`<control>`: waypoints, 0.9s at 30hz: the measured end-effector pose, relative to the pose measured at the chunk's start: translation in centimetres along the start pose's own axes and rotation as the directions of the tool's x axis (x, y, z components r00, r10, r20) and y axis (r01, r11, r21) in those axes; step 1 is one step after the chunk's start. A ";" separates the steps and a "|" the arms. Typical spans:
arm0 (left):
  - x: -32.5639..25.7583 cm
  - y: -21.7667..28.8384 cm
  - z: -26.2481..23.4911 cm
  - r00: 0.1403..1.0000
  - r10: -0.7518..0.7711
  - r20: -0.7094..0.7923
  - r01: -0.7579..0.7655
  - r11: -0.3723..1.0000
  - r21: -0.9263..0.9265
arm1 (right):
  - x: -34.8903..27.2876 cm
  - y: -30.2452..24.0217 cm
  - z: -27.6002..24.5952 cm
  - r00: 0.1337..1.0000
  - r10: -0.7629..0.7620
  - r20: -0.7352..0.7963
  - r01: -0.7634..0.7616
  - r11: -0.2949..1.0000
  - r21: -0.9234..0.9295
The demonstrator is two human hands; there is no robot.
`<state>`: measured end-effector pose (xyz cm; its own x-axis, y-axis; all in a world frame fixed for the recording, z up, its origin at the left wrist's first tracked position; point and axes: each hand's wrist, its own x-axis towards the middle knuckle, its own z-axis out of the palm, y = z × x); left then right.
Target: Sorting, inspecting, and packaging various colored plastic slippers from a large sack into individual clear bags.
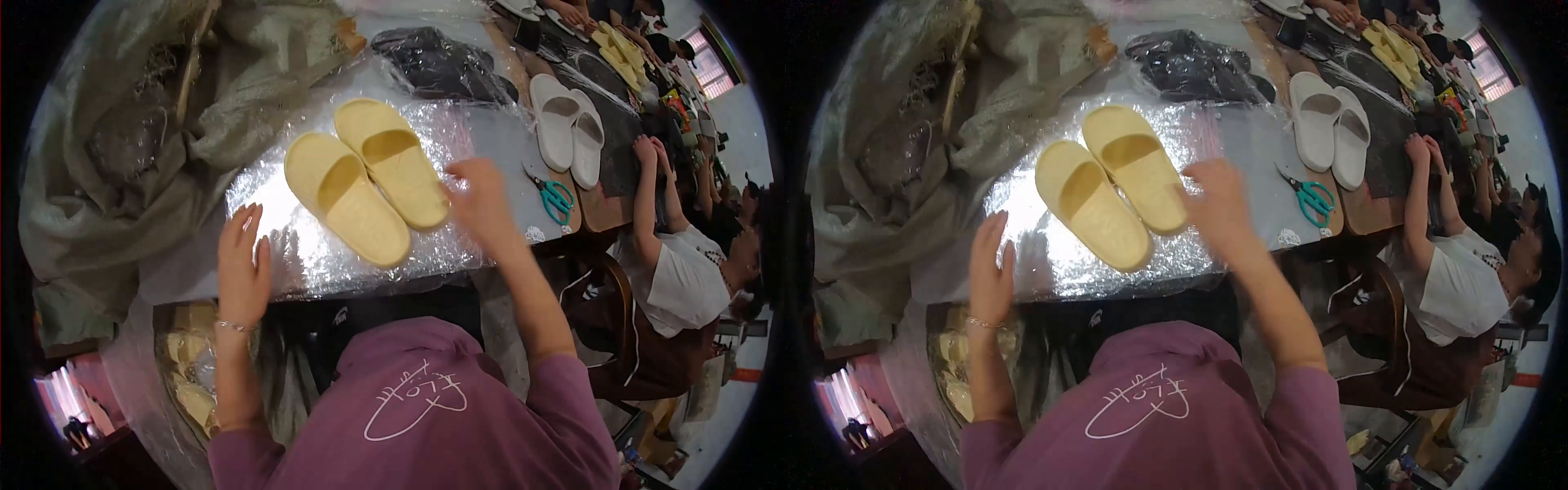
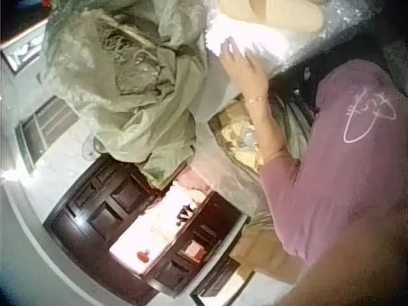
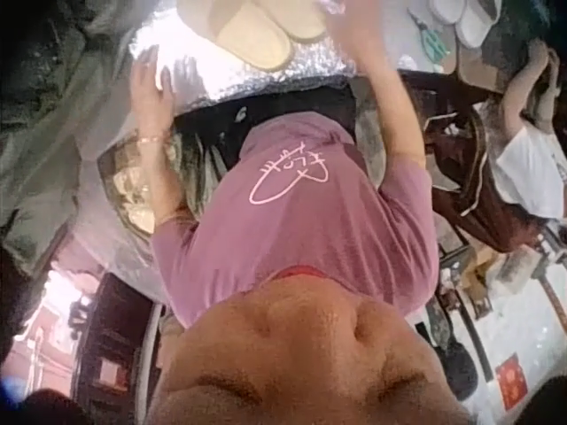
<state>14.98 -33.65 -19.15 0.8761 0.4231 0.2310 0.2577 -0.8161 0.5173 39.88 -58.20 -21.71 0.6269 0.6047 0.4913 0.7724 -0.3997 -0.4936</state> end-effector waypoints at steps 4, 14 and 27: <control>-1.7 -4.7 3.8 0.989 0.027 0.144 -0.078 0.927 0.367 | 3.5 -6.4 9.1 0.976 -0.066 0.207 0.067 0.998 0.003; -1.8 -4.7 5.9 0.991 0.002 0.132 -0.056 0.913 0.405 | 1.8 -1.9 3.0 0.982 -0.007 0.191 0.006 1.000 0.006; -0.9 -4.3 5.1 0.996 0.001 0.089 -0.033 0.934 0.357 | 8.0 36.6 -15.3 0.827 0.424 -0.370 -0.562 0.597 -0.572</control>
<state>15.13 -32.52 -25.86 0.9093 0.3852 0.1573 0.3568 -0.9164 0.1812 74.76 -78.50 -24.87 0.8835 0.0754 0.4622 0.1669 -0.9729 -0.1603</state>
